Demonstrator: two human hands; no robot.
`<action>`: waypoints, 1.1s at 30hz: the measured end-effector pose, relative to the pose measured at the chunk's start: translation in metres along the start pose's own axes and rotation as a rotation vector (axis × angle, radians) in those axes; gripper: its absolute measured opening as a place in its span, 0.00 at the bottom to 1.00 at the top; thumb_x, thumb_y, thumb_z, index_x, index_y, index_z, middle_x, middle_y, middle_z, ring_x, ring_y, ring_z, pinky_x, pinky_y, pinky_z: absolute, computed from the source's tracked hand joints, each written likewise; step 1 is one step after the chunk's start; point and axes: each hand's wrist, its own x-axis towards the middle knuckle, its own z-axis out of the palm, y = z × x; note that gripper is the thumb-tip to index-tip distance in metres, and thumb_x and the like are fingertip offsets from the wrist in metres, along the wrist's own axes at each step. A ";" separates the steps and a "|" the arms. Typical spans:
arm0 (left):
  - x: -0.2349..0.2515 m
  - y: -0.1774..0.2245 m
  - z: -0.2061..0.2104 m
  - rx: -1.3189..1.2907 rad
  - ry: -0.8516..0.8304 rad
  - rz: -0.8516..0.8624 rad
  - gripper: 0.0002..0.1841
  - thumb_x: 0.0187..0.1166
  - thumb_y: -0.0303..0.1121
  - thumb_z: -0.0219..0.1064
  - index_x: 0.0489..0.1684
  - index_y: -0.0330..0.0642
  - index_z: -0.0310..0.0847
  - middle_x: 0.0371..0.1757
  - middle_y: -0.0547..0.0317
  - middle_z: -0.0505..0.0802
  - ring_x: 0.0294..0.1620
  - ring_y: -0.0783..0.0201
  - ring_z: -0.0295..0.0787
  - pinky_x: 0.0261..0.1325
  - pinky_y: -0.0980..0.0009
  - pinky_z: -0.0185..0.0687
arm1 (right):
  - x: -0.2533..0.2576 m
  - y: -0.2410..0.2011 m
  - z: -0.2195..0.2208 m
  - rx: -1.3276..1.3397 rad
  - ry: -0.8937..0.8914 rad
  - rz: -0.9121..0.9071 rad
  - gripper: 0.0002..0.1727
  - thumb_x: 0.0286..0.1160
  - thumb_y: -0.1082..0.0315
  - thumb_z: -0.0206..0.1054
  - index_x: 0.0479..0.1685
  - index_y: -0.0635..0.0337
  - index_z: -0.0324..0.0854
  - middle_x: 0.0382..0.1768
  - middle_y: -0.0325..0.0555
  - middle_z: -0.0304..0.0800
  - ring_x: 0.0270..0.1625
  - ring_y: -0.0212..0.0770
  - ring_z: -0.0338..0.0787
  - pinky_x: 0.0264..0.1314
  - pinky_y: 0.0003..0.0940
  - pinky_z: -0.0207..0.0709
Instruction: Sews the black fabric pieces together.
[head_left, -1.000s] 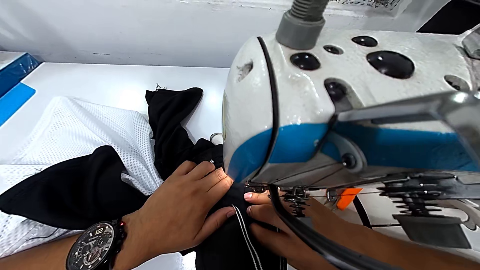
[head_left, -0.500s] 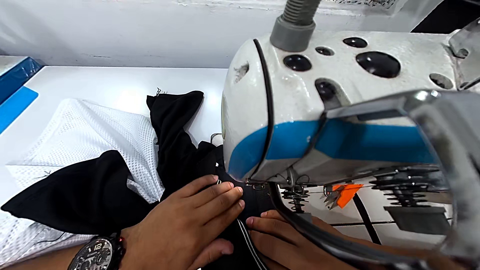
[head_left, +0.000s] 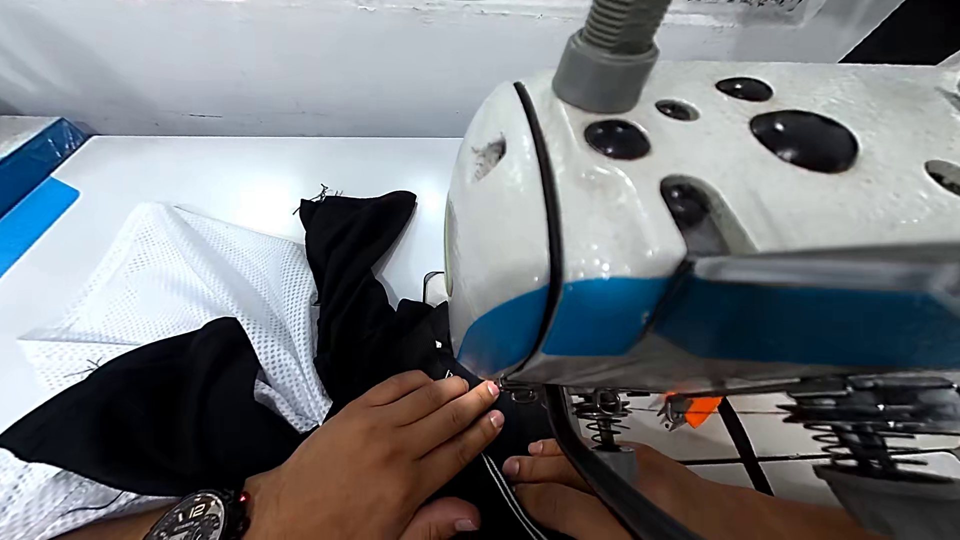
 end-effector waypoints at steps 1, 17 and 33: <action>0.000 -0.001 0.001 -0.007 0.005 -0.011 0.33 0.93 0.57 0.32 0.78 0.51 0.77 0.78 0.60 0.84 0.79 0.63 0.76 0.80 0.67 0.64 | 0.000 0.001 0.000 -0.004 -0.002 0.006 0.11 0.87 0.74 0.55 0.49 0.62 0.85 0.52 0.50 0.94 0.67 0.48 0.91 0.79 0.37 0.77; 0.008 -0.018 -0.001 0.022 0.085 -0.106 0.29 0.93 0.55 0.39 0.55 0.49 0.87 0.55 0.63 0.94 0.68 0.66 0.84 0.75 0.68 0.72 | 0.002 0.019 -0.004 -0.089 -0.009 0.081 0.13 0.86 0.77 0.55 0.54 0.61 0.85 0.58 0.49 0.93 0.71 0.47 0.88 0.79 0.39 0.77; -0.003 0.004 0.000 -0.030 -0.009 0.075 0.32 0.93 0.55 0.33 0.71 0.46 0.78 0.69 0.54 0.89 0.75 0.56 0.80 0.74 0.61 0.71 | -0.001 0.013 -0.004 -0.088 0.013 -0.027 0.12 0.87 0.74 0.56 0.51 0.60 0.87 0.54 0.46 0.94 0.68 0.45 0.90 0.81 0.38 0.74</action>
